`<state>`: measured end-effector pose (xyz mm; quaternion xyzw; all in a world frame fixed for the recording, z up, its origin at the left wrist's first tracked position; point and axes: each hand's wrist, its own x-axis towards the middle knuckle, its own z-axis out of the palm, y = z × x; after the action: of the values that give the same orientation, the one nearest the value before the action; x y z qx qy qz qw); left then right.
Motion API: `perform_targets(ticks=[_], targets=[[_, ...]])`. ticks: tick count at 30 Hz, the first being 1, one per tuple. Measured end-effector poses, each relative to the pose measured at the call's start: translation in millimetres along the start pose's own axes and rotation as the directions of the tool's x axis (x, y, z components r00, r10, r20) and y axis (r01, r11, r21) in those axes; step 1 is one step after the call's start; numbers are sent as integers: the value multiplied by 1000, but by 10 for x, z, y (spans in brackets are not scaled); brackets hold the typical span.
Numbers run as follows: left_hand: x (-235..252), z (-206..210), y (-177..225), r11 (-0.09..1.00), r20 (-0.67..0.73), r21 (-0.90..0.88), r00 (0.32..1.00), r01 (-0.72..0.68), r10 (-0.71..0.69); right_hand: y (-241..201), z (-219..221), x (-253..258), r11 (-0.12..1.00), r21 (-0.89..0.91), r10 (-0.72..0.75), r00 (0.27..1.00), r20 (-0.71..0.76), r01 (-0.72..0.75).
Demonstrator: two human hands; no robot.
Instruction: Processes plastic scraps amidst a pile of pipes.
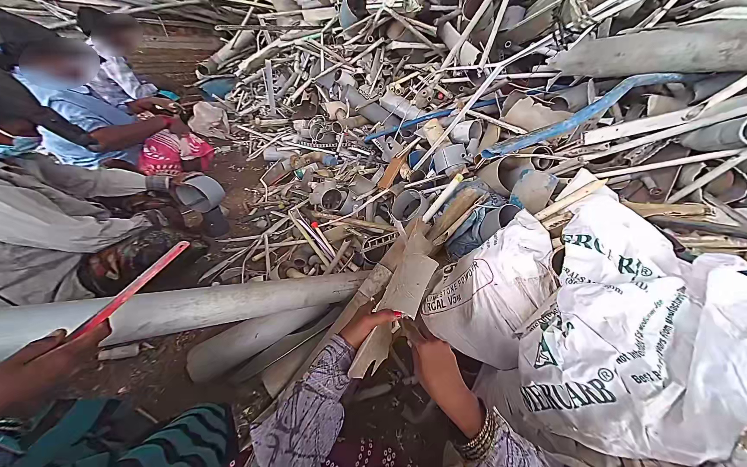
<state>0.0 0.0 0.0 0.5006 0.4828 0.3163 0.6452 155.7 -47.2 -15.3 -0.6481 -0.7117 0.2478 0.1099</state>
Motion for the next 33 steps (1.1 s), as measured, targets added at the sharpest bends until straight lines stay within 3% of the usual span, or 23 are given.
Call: perform_targets(ticks=[4, 7, 8, 12, 16, 21, 25, 29, 33], targets=[[-28, -16, -5, 1000, -22, 4, 1000, 0, 0, 288, 104, 201, 996, 23, 85, 996, -7, -84], [-25, -72, 20, 999, -12, -35, 1000, -21, 21, 120, 237, -10, 988, 38, -139, 974, -181, 149], [-48, -92, 40, 999, -20, -43, 999, -34, 33, 77, 250, -51, 986, 32, -154, 970, -188, 163], [-70, -57, 31, 995, -30, -88, 999, -47, 44, 231, 93, 203, 995, -55, 83, 996, -36, -85], [-151, -65, 98, 977, -29, -201, 998, -69, 64, 15, 86, -7, 996, -66, -68, 994, -81, 63], [-135, 35, 27, 970, 48, -242, 998, -34, 47, 219, -91, 247, 987, -38, 153, 988, -26, -154], [-117, 56, 59, 945, 41, -321, 995, -70, 88, 72, -41, 31, 995, 69, -61, 997, -55, 65], [-100, 117, 39, 949, 51, -315, 998, -16, 33, 262, -132, 219, 996, 64, 61, 998, 34, -63], [-110, 69, 52, 917, 33, -391, 994, -79, 99, 34, -112, -81, 980, 167, -109, 994, -3, 108]])
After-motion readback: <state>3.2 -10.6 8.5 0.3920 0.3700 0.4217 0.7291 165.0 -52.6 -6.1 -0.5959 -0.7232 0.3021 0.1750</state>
